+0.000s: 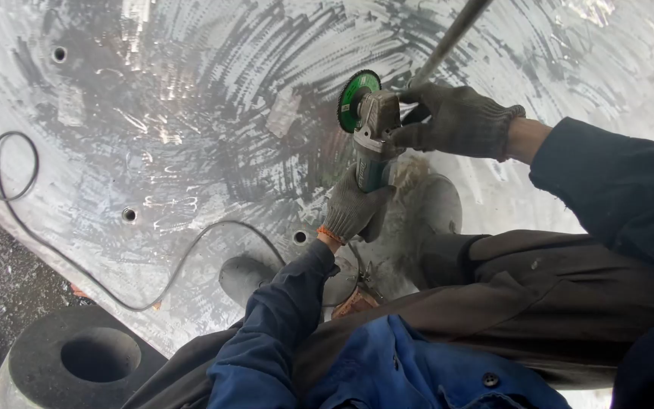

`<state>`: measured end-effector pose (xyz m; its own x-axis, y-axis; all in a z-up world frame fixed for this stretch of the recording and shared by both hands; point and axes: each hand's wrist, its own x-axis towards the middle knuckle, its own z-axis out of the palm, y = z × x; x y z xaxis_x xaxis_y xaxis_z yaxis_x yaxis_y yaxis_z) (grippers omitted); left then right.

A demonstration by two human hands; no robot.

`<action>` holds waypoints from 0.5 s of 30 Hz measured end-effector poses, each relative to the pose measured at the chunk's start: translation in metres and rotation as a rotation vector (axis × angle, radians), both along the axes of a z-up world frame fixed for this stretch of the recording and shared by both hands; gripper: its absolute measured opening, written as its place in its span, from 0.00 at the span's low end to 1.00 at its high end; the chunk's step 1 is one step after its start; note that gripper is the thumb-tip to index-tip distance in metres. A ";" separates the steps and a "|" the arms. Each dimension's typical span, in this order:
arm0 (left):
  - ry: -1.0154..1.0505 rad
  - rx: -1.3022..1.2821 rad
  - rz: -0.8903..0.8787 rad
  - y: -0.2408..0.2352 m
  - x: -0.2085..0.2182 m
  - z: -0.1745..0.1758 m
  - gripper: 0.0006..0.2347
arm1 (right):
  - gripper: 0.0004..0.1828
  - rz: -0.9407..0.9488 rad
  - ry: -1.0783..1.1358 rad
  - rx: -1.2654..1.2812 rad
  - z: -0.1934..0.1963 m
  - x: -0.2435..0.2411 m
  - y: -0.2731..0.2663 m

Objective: Use a handheld angle grinder to sand and polish a large metal surface.

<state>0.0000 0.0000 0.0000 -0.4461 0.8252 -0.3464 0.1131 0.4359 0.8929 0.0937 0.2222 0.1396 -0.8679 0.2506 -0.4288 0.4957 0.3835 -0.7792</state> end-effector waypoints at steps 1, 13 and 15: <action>-0.010 -0.004 -0.015 0.002 0.008 0.000 0.28 | 0.44 -0.015 -0.010 -0.004 0.001 0.004 -0.004; -0.179 0.045 -0.284 0.056 0.059 0.048 0.25 | 0.36 -0.100 -0.505 -0.381 -0.039 0.102 0.004; 0.012 0.022 -0.370 0.062 0.064 0.056 0.28 | 0.38 -0.153 -0.553 -0.359 -0.039 0.126 0.004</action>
